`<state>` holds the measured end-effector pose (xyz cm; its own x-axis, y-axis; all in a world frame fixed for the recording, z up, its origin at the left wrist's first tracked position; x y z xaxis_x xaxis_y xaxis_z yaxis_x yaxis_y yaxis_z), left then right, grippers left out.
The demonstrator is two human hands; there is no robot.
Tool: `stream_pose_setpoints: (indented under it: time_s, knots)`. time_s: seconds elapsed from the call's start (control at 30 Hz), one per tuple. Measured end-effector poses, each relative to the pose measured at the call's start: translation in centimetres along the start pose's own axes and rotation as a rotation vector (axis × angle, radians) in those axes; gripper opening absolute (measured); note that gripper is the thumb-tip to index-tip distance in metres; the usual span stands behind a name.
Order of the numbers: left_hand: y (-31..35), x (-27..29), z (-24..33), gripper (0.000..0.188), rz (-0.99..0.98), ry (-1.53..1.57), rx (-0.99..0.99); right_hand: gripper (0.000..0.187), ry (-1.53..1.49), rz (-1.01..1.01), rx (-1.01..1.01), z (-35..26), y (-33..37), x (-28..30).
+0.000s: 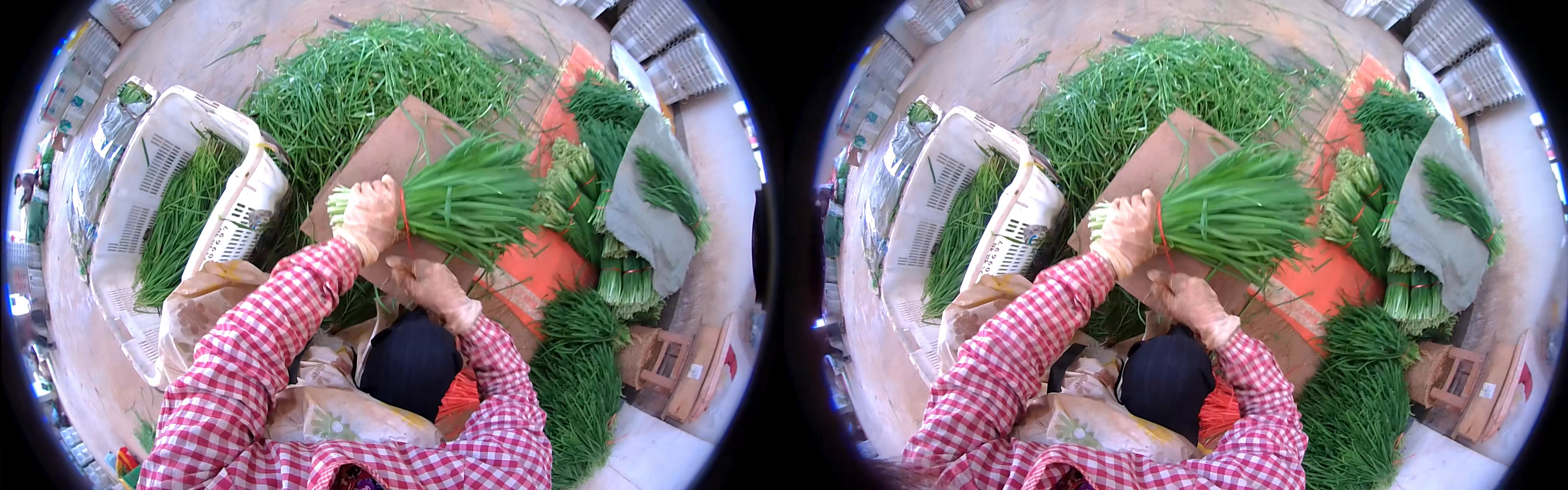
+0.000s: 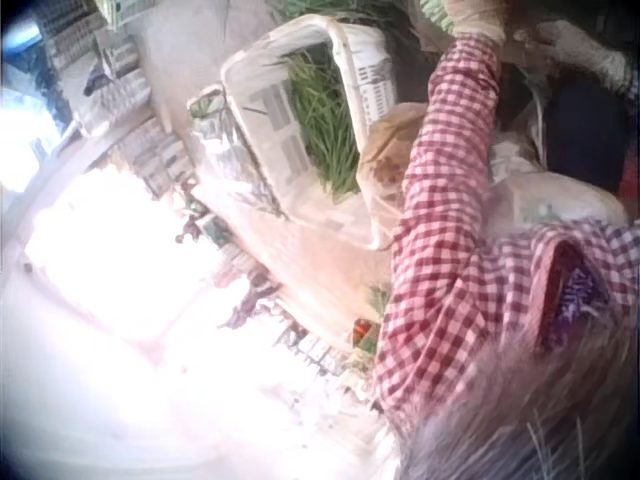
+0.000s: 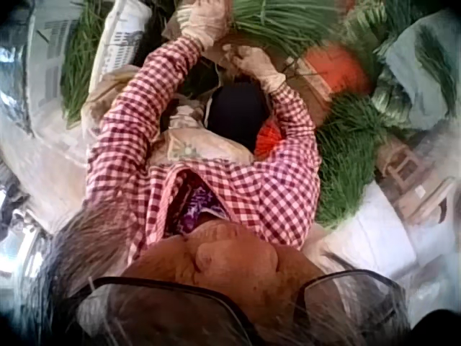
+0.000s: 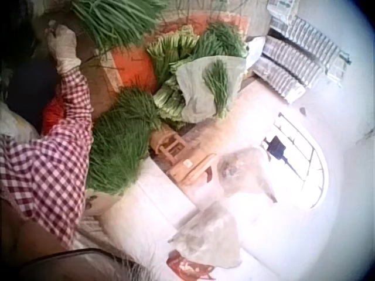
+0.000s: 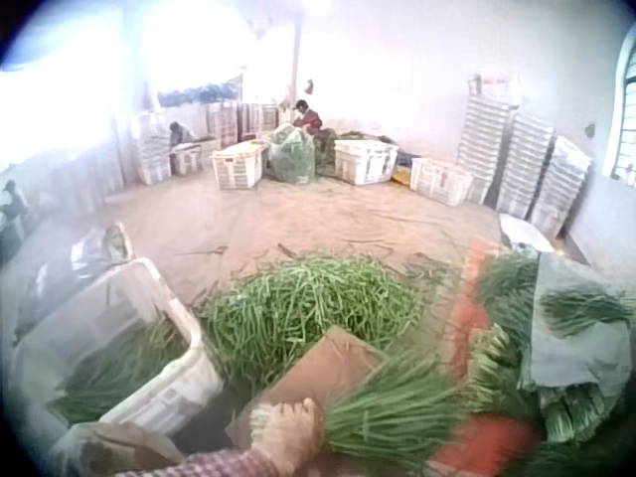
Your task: The person sorts and bundles green onions, removing debris and tying them with red strings.
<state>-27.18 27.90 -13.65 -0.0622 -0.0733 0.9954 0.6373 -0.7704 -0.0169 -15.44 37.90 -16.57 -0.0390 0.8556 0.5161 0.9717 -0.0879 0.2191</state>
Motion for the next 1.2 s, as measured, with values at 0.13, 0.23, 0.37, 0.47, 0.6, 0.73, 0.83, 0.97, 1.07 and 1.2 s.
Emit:
stream_pose_setpoints:
  time_s: [0.13,0.23,0.37,0.47,0.6,0.73,0.83,0.97,1.07,1.2]
  knots:
    - [2.3,-1.4,2.7,0.052,0.164,-0.307,0.046,0.026,0.143,0.411,0.241,-8.7,1.5,7.4]
    - [4.2,-1.4,4.5,0.062,0.209,-0.431,0.009,0.037,0.576,0.622,0.003,-10.8,-2.4,10.1]
    - [4.8,-1.5,6.3,0.097,-0.005,-0.361,0.034,0.046,0.792,0.318,-0.295,-7.7,-8.6,8.7]
    - [5.5,3.0,3.5,0.118,0.119,0.036,-0.046,0.036,0.709,0.283,-0.181,-5.9,-9.0,7.2]
    - [5.6,1.7,1.1,0.135,-0.198,-0.043,0.115,0.019,0.755,0.407,-0.019,-4.7,-9.5,7.3]
    - [6.1,1.0,2.3,0.134,-0.128,-0.030,0.109,0.021,0.934,0.673,-0.325,-4.0,-14.0,21.0]
    - [6.4,0.5,1.5,0.132,-0.071,-0.002,0.125,0.049,0.696,0.865,-0.331,-8.4,-13.6,24.2]
    - [6.5,-0.2,1.4,0.129,0.046,0.065,0.124,0.099,0.884,0.224,0.058,-13.6,-8.3,13.6]
    - [7.8,-0.2,1.8,0.128,0.257,0.223,-0.006,0.112,1.288,-0.093,0.010,-10.7,-4.2,6.8]
    - [8.1,-1.7,1.1,0.128,0.466,0.101,-0.088,0.066,1.063,0.324,0.206,-2.8,-5.2,3.5]
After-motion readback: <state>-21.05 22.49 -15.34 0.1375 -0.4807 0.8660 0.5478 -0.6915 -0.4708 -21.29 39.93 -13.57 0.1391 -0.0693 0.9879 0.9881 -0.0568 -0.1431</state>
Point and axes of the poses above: each hand's wrist, its own y-axis away from the middle knuckle, its own x-axis out of the back of the hand, z = x × y, the point moved 4 cm from there along -y, towards the middle knuckle, and after that the axes turned 15 degrees about -x, right-handed, at the moved point
